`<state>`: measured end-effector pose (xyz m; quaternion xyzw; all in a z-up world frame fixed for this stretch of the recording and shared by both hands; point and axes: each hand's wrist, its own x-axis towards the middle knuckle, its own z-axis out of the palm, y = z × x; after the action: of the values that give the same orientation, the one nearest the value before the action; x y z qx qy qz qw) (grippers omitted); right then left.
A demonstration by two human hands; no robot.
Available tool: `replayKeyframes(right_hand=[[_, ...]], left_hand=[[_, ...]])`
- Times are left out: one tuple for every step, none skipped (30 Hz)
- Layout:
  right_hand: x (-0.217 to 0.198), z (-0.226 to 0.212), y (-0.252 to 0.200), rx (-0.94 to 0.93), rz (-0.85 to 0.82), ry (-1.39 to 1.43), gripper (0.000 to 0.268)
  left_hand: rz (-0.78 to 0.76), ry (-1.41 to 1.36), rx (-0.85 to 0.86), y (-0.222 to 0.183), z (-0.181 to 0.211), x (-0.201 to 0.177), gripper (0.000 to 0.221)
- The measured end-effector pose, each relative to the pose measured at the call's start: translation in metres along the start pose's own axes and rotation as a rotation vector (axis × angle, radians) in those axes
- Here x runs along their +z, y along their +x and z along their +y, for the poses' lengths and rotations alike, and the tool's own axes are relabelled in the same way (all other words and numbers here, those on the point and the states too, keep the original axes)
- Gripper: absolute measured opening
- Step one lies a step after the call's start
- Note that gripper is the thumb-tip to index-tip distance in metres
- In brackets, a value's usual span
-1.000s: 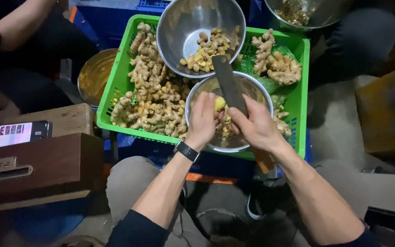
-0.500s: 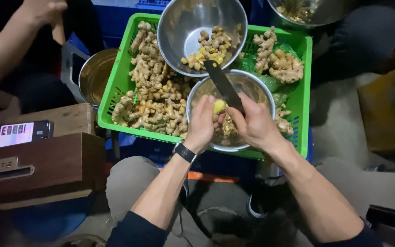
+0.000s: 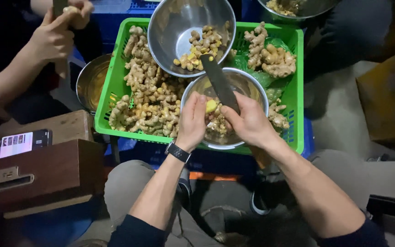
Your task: Peeling ginger roots with a knife and placing them in a bowl.
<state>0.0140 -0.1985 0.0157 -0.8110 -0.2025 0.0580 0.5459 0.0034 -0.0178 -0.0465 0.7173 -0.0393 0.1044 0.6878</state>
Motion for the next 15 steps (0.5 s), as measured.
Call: replayKeyframes(right_hand=[[0.001,-0.007,-0.003,-0.001,0.004,0.001,0.016],[0.002,-0.014,-0.006,0.029,-0.032,0.017,0.017],[0.003,-0.021,-0.008,0.059,-0.068,0.032,0.018],[0.005,-0.013,-0.006,0.058,-0.070,0.034,0.018],[0.006,-0.004,-0.005,-0.029,-0.019,-0.100,0.008],[0.008,0.005,-0.006,-0.109,0.031,-0.234,0.012],[0.008,0.008,-0.007,-0.104,0.028,-0.232,0.012],[0.006,0.010,-0.007,-0.107,0.033,-0.251,0.011],[0.005,0.013,-0.006,-0.110,0.038,-0.271,0.010],[0.004,0.009,-0.004,-0.110,0.041,-0.271,0.010],[0.003,0.006,-0.002,-0.080,0.031,-0.167,0.005],[0.002,0.003,-0.001,-0.047,0.020,-0.062,0.011],[0.003,-0.003,-0.004,-0.045,0.021,-0.061,0.011],[0.004,-0.010,-0.006,-0.052,0.004,-0.058,0.010],[0.005,-0.017,-0.009,-0.058,-0.013,-0.056,0.009]], left_hand=[[-0.004,0.001,0.002,-0.001,0.001,0.002,0.038],[0.020,0.073,-0.013,-0.003,0.002,0.003,0.040],[0.043,0.144,-0.028,-0.004,0.003,0.004,0.041],[0.045,0.146,-0.029,-0.003,0.003,0.002,0.041],[0.035,0.111,0.012,-0.002,0.002,0.000,0.038],[0.023,0.075,0.047,-0.004,0.000,-0.001,0.035],[0.023,0.075,0.040,-0.005,-0.001,-0.001,0.035],[0.010,0.039,0.051,-0.004,-0.001,-0.001,0.034],[-0.004,0.003,0.062,-0.002,-0.001,0.000,0.034],[-0.006,0.004,0.064,-0.002,0.003,-0.001,0.034],[-0.011,0.034,0.089,-0.001,0.006,-0.001,0.033],[-0.014,0.064,0.110,-0.002,0.009,-0.001,0.033],[-0.016,0.064,0.109,-0.002,0.005,-0.001,0.033],[-0.003,0.097,0.128,-0.001,0.001,-0.002,0.032],[0.009,0.130,0.148,0.000,-0.003,-0.002,0.030]])
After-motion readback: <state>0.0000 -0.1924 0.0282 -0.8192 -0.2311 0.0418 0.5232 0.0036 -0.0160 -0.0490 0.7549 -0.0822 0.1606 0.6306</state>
